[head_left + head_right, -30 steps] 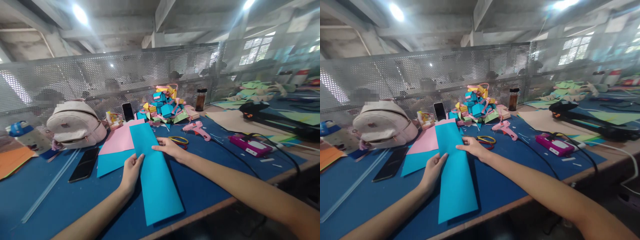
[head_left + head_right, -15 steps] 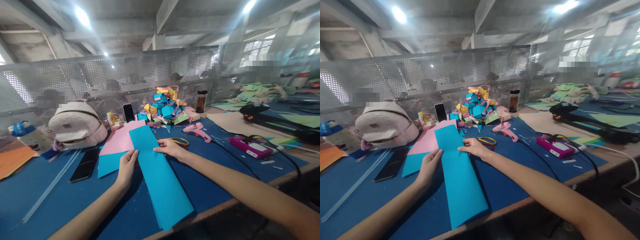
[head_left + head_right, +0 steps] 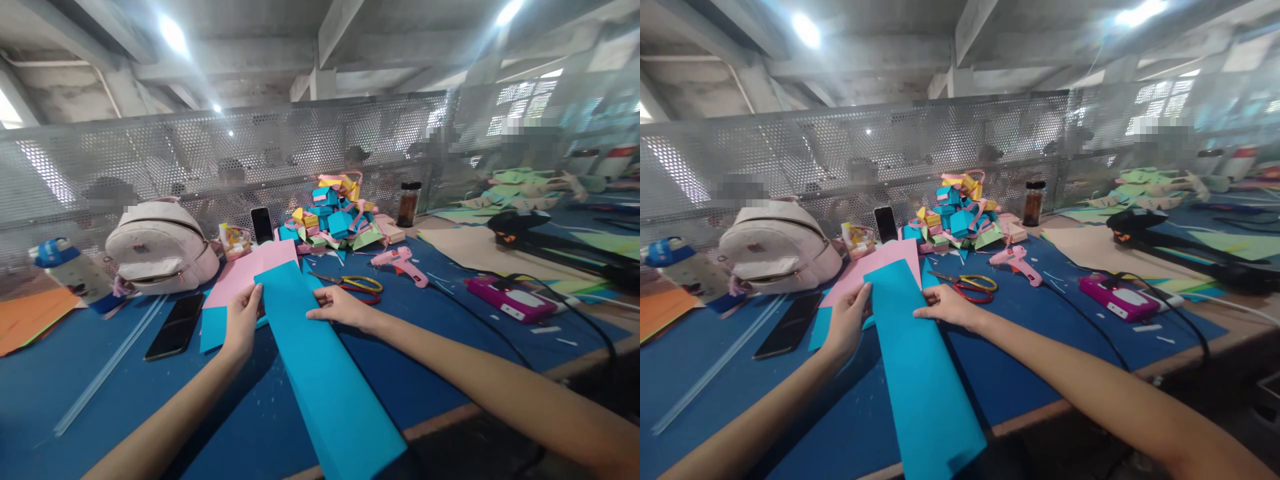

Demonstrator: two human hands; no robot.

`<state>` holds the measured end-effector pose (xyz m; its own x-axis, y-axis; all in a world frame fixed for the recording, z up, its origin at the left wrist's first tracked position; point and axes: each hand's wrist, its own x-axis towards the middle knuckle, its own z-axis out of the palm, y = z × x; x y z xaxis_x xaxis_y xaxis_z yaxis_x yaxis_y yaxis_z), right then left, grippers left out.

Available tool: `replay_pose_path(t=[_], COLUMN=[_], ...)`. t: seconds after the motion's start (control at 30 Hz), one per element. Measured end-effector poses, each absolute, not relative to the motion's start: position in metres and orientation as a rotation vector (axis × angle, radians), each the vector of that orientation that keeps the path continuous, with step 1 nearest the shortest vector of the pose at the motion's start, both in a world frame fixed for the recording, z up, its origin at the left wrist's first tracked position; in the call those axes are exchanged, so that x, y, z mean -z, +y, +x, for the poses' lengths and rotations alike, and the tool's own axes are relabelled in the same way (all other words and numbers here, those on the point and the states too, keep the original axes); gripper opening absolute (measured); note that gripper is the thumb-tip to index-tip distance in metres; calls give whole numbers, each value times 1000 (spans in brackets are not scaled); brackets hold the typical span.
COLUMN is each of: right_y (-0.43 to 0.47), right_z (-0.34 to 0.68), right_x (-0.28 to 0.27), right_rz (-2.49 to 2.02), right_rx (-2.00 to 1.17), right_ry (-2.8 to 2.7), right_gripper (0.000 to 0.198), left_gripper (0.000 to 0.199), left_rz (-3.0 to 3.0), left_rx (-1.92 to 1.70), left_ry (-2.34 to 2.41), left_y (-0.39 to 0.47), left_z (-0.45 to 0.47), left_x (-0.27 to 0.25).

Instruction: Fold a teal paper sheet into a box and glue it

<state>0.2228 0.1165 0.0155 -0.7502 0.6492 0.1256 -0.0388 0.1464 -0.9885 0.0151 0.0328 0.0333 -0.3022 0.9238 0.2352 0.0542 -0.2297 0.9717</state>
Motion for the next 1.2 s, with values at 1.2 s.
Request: replay_pose_path(t=[1.2], right_y=[121], right_z=[221], right_x=[-9], right_rz=[-695], right_rx=[-1399], right_ry=[-1721], right_gripper=[45], left_gripper=[23], left_rz=[1234], left_rx=[-1399], left_ry=[1312], left_y=[26], left_z=[35], left_x=[-21])
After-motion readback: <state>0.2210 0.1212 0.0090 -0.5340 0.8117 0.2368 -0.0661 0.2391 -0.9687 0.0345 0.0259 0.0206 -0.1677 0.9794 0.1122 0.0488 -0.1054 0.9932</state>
